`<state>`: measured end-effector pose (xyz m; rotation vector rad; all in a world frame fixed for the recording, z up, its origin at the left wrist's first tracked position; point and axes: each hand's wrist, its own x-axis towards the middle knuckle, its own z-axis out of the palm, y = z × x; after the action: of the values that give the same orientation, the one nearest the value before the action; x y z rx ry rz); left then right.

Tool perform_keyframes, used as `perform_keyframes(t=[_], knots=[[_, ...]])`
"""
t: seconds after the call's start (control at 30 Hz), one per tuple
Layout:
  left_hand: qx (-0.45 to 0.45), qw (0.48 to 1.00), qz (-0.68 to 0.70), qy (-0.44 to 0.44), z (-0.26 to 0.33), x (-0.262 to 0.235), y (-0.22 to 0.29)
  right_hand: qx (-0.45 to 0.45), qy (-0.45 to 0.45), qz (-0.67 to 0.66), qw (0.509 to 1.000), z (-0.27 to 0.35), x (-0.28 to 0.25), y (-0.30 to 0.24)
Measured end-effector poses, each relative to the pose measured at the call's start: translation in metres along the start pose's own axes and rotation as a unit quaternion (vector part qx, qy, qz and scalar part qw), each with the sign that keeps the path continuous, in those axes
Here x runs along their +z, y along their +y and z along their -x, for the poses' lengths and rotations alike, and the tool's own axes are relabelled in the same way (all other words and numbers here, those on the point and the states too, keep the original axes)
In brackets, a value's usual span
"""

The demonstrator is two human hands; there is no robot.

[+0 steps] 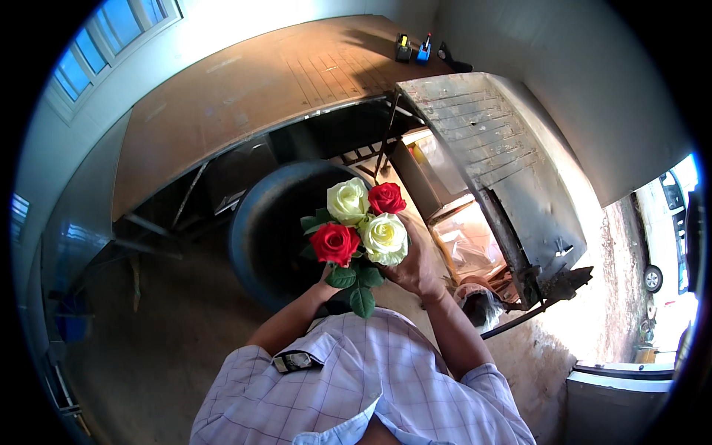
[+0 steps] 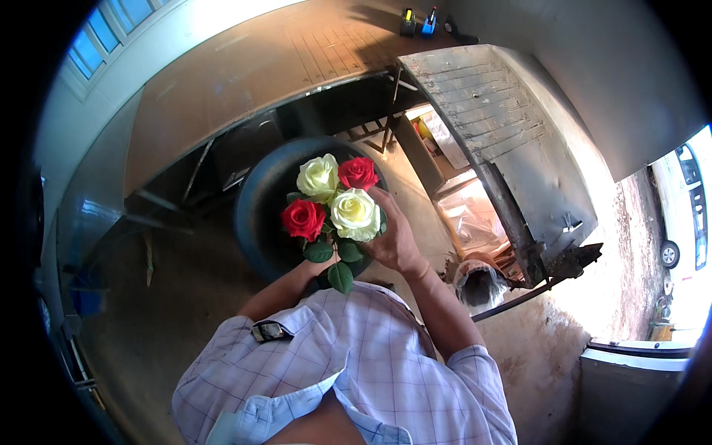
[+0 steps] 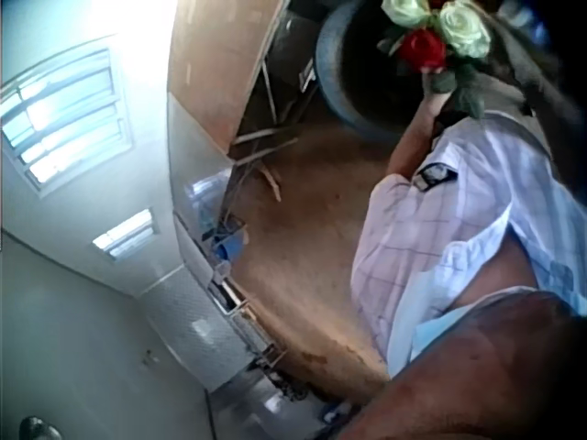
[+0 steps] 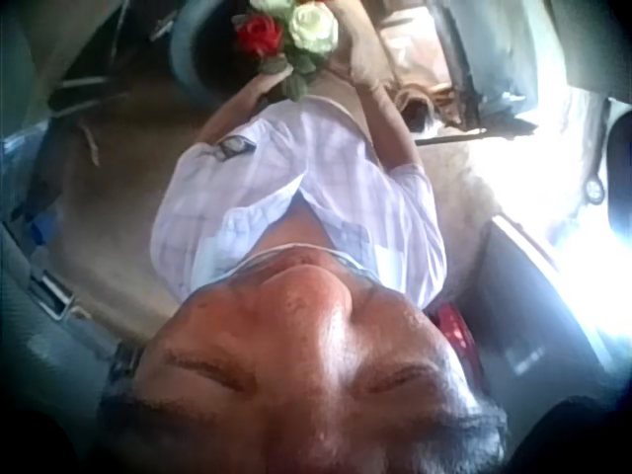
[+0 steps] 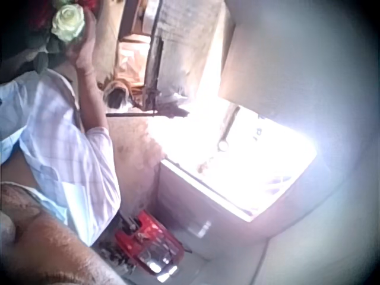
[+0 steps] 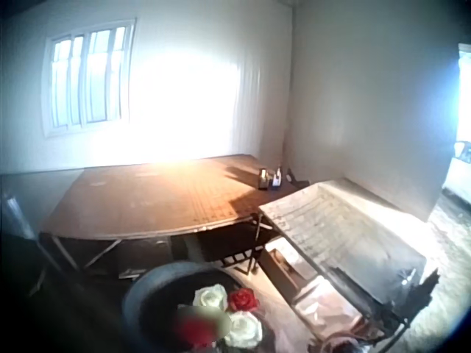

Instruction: The person trims the stems of red and white roses using shears, then arranges them into a small bouquet. The person repeatedly adjusts the flowers' positions and rotates the bouquet to refine the arrangement.

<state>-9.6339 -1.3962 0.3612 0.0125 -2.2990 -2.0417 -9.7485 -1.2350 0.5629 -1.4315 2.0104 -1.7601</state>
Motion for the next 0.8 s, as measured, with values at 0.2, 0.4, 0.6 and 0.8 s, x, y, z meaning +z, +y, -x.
perform_keyframes(t=[0.2, 0.4, 0.6, 0.8], knots=[[-0.001, 0.999, 0.043, 0.030, -0.014, 0.001, 0.016, 0.040, 0.023, -0.104, 0.994, 0.023, 0.027, 0.014], [-0.007, 0.999, 0.040, 0.016, -0.009, -0.007, 0.022, 0.216, 0.075, -0.441, 0.868, 0.045, 0.041, 0.034], [-0.012, 0.999, 0.029, 0.013, 0.003, -0.009, 0.024, 0.060, -0.052, -0.218, 0.973, 0.051, 0.031, 0.029], [-0.009, 0.999, 0.023, 0.021, 0.012, 0.001, 0.023, 0.113, -0.064, -0.293, 0.947, 0.052, 0.023, 0.018]])
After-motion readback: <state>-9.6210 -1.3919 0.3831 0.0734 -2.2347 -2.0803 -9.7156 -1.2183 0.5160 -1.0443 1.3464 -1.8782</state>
